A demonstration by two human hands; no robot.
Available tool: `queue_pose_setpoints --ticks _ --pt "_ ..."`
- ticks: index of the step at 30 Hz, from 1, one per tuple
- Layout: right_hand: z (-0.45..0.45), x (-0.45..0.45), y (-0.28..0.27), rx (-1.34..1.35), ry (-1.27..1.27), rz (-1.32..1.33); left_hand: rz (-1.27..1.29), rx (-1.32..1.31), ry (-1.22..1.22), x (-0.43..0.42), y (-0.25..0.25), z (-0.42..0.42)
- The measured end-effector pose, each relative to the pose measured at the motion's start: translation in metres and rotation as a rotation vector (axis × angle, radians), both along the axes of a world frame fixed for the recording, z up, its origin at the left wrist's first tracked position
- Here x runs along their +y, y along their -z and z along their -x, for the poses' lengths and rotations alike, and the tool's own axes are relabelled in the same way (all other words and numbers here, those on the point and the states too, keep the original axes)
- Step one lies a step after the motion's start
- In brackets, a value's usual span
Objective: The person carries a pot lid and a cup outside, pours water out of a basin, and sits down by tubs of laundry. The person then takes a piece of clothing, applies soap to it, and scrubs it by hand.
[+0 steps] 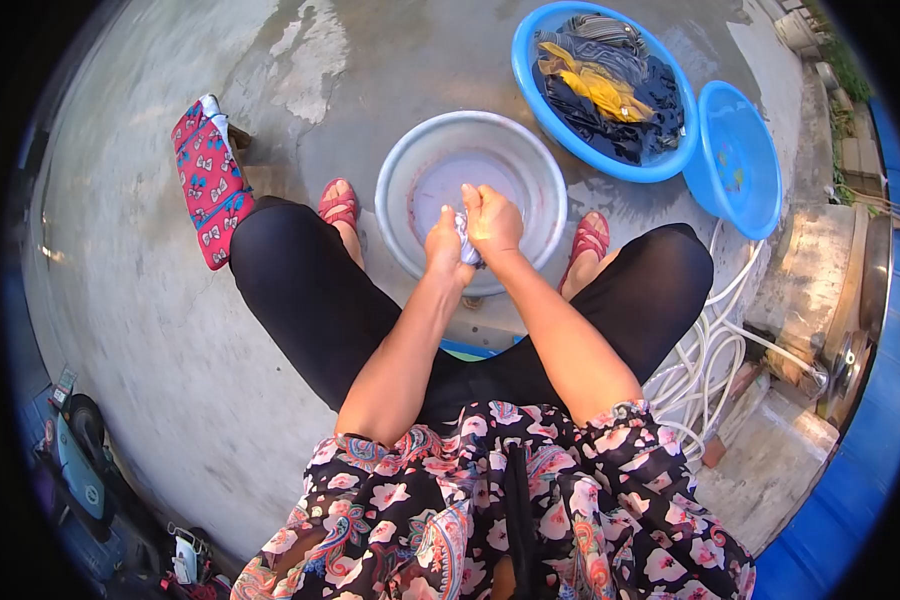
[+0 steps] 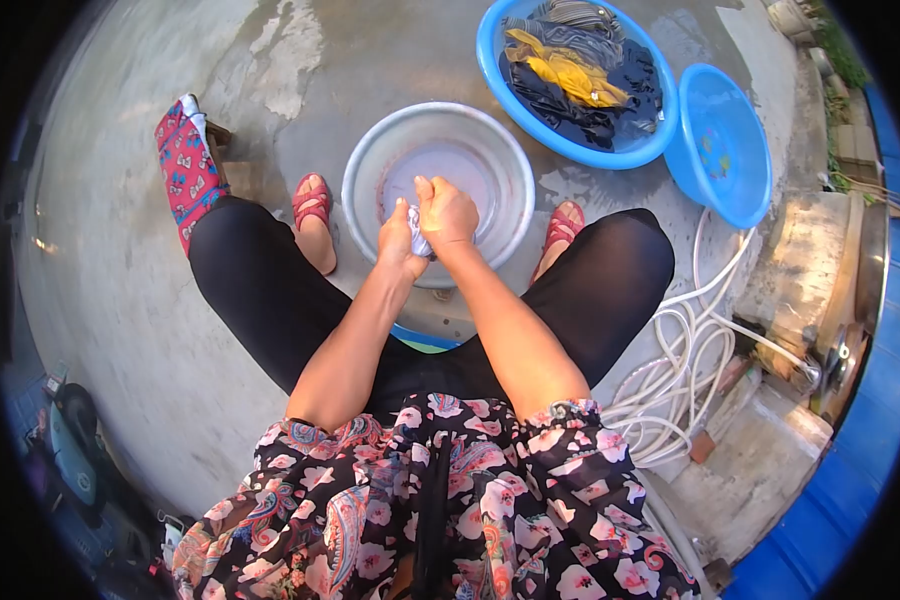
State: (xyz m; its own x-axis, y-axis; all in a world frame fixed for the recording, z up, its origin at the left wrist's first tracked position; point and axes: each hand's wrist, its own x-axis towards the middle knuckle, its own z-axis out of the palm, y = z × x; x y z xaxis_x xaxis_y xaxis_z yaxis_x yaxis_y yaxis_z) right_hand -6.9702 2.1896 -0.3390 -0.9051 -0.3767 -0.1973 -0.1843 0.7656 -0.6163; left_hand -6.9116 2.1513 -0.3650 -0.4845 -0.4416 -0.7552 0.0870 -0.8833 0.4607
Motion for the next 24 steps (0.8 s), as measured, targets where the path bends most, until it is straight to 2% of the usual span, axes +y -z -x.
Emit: queue_pose_setpoints --ticks 1,3,4,6,7,8,9,11,13,15,17,19,21,22,23,24 --pt "-0.002 -0.001 -0.002 -0.001 0.015 0.001 -0.059 -0.049 -0.015 0.003 -0.003 0.003" --pt "-0.015 -0.005 -0.007 0.067 -0.106 0.23 -0.104 -0.004 -0.014 -0.011 0.001 -0.002" --pt "-0.026 -0.007 -0.02 0.09 -0.191 0.246 -0.095 0.031 -0.027 -0.024 0.01 -0.006" --pt "-0.028 -0.008 -0.018 0.096 -0.161 0.3 -0.102 0.012 -0.038 -0.036 0.034 -0.003" --pt "-0.03 -0.006 -0.015 0.095 -0.118 0.345 -0.102 0.009 -0.031 -0.028 0.025 0.001" --pt "-0.014 -0.004 -0.005 0.05 -0.059 0.207 -0.104 -0.035 -0.02 -0.014 0.004 0.008" --pt "-0.001 -0.007 0.001 0.056 -0.043 0.211 -0.101 -0.07 -0.011 -0.008 -0.009 0.015" --pt "0.001 -0.006 0.006 -0.015 0.068 0.127 -0.094 -0.098 0.057 -0.01 0.003 0.003" --pt "-0.02 -0.009 -0.004 0.057 -0.019 0.196 0.005 0.09 0.071 -0.034 0.031 -0.005" --pt "-0.037 -0.003 -0.017 0.063 -0.099 0.339 0.016 0.032 0.151 -0.034 0.021 -0.003" --pt "-0.019 -0.004 -0.001 -0.013 -0.012 0.308 -0.052 -0.079 -0.013 -0.012 -0.008 0.015" --pt "-0.008 -0.005 0.002 -0.083 0.06 0.204 -0.097 -0.171 0.036 -0.009 -0.008 0.014" --pt "-0.03 -0.005 -0.009 -0.036 0.024 0.257 0.109 -0.102 0.182 -0.024 0.016 -0.004" --pt "-0.044 -0.003 -0.022 -0.004 -0.091 0.286 -0.001 0.155 0.176 -0.04 0.059 -0.018" --pt "-0.052 -0.002 -0.029 0.025 -0.199 0.309 0.004 0.162 0.174 -0.04 0.039 -0.01" --pt "-0.047 -0.001 -0.014 0.076 -0.141 0.365 0.068 -0.018 0.175 -0.032 0.02 -0.004"
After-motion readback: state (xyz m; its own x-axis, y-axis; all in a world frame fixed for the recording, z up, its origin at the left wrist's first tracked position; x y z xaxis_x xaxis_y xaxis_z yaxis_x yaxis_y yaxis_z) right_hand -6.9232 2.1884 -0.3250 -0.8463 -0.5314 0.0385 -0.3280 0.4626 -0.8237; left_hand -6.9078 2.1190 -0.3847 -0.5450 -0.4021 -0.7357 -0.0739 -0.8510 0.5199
